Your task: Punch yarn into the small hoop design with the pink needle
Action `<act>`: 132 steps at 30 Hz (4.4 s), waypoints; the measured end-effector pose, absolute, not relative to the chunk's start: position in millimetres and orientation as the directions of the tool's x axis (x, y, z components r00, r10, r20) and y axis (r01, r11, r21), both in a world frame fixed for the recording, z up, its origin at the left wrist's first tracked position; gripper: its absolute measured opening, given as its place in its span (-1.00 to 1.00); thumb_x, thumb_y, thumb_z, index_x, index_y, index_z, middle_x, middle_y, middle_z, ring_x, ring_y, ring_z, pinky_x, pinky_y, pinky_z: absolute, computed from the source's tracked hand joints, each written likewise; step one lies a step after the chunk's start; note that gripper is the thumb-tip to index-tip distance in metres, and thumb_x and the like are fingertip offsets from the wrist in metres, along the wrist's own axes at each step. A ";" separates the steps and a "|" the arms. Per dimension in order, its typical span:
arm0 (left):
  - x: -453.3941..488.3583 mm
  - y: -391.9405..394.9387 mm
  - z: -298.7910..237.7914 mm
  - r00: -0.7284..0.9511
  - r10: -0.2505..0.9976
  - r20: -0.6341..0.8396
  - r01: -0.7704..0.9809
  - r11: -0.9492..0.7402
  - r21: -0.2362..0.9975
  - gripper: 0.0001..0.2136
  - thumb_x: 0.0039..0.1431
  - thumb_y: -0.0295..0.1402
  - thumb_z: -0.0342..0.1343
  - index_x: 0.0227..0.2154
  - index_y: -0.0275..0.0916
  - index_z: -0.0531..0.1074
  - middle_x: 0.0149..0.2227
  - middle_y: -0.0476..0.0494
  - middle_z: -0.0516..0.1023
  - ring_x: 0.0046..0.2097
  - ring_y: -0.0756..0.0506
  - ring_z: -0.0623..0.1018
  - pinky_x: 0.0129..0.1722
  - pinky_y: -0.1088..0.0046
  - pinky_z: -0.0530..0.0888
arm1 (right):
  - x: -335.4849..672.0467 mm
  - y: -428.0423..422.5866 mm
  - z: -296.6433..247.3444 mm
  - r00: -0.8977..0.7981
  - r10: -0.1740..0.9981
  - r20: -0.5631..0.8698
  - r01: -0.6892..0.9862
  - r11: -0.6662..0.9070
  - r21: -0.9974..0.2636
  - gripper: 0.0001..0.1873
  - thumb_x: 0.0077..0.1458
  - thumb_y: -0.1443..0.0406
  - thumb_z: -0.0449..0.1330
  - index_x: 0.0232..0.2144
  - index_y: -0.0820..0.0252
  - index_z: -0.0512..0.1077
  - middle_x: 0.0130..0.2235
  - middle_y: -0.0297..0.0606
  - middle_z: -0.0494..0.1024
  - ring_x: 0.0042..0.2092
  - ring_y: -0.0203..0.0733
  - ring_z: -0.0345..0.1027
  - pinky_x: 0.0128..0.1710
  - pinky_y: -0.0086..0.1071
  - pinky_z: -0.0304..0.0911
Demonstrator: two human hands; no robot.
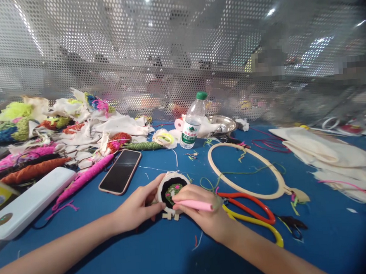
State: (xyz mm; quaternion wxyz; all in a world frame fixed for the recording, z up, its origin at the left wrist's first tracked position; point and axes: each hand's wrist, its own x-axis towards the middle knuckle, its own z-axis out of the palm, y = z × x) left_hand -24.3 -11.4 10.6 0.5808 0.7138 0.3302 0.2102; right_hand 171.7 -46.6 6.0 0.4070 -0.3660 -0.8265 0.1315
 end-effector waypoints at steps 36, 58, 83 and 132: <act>-19.0 -10.8 14.3 0.690 0.716 -0.107 0.135 0.019 0.991 -0.39 0.05 -0.43 0.02 0.17 -0.15 -0.05 -0.44 0.04 0.29 -0.49 0.09 0.28 -0.55 0.59 0.35 | 174.9 -48.7 3.7 -0.288 0.829 0.480 0.519 0.556 -0.649 -0.82 0.17 0.38 -0.10 -0.29 0.19 0.29 -0.25 -0.18 0.42 -0.21 -0.23 0.36 -0.23 -0.35 0.31; -18.7 -11.5 10.1 0.687 0.719 -0.105 0.147 0.004 0.989 -0.36 0.05 -0.39 0.02 0.19 -0.15 -0.10 -0.43 0.03 0.30 -0.48 0.06 0.29 -0.54 0.56 0.37 | 162.2 -46.9 9.2 -0.364 0.823 0.436 0.561 0.567 -0.603 -0.94 0.08 0.38 0.04 -0.35 0.18 0.29 -0.36 -0.27 0.41 -0.29 -0.24 0.29 -0.29 -0.35 0.22; -19.3 -6.0 5.0 0.693 0.707 -0.139 0.115 0.082 0.990 -0.38 0.04 -0.42 0.04 0.17 -0.12 -0.05 -0.47 0.07 0.26 -0.51 0.10 0.26 -0.57 0.59 0.36 | 166.6 -49.0 12.9 -0.353 0.834 0.425 0.620 0.548 -0.561 -0.85 0.14 0.35 -0.04 -0.33 0.18 0.34 -0.27 -0.21 0.52 -0.24 -0.17 0.41 -0.27 -0.32 0.29; -17.0 -5.9 14.4 0.680 0.693 -0.240 0.103 0.234 0.967 -0.36 -0.01 -0.45 0.09 0.14 -0.23 -0.04 -0.48 0.07 0.32 -0.58 0.11 0.36 -0.59 0.58 0.33 | 169.3 -47.3 6.1 -0.197 0.908 0.370 0.550 0.415 -0.725 -0.86 0.09 0.26 0.06 -0.46 0.17 0.33 -0.41 -0.30 0.45 -0.36 -0.26 0.34 -0.34 -0.39 0.24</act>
